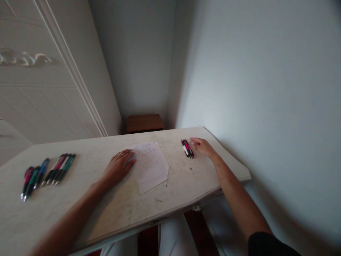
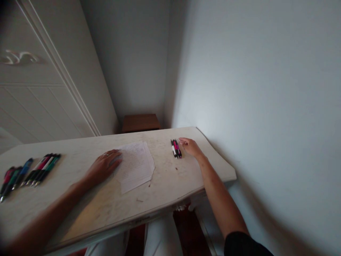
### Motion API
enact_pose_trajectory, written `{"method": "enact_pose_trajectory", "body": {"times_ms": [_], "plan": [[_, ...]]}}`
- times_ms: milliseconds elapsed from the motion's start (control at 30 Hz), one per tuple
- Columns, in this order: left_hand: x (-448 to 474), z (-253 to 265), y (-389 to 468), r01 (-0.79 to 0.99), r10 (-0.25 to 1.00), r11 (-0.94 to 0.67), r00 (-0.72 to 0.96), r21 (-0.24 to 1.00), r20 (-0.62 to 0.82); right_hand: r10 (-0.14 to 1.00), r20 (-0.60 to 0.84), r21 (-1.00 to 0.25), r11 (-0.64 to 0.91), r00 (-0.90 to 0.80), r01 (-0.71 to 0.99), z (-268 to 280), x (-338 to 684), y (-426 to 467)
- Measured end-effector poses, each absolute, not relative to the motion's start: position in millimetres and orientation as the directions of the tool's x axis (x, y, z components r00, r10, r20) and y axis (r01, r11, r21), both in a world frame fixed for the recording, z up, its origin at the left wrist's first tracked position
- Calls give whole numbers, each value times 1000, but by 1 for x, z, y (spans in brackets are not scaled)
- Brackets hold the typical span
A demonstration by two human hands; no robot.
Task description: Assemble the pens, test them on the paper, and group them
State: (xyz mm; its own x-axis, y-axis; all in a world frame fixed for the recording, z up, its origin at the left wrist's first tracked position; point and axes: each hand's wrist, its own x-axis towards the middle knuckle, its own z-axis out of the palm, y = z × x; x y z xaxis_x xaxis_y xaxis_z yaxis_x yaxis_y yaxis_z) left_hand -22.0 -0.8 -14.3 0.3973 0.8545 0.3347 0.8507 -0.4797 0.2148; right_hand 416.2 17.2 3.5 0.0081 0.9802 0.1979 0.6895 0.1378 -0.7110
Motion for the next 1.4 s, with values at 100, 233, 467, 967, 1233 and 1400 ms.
{"method": "enact_pose_trajectory", "body": {"times_ms": [100, 233, 467, 967, 1233, 1400], "plan": [[-22, -15, 0, 854, 859, -473, 392, 216, 329, 976, 218, -699, 173, -24, 694, -1, 412, 20], [-22, -16, 1, 856, 860, -472, 393, 213, 325, 966, 258, -692, 191, -10, 696, -6, 413, 24], [-21, -12, 1, 852, 868, -466, 387, 240, 311, 951, 294, -746, 166, 95, 644, -14, 414, 28], [-33, 6, -16, 728, 780, -500, 143, 470, 609, 924, 302, -797, 109, 235, 594, -14, 413, 25], [-94, 15, -61, 900, 653, -205, -167, 385, 739, 933, 302, -809, 141, 197, 571, -11, 412, 19], [-131, 12, -92, 953, 804, 238, -301, 187, 513, 926, 323, -797, 156, 193, 584, -19, 418, 24]]}}
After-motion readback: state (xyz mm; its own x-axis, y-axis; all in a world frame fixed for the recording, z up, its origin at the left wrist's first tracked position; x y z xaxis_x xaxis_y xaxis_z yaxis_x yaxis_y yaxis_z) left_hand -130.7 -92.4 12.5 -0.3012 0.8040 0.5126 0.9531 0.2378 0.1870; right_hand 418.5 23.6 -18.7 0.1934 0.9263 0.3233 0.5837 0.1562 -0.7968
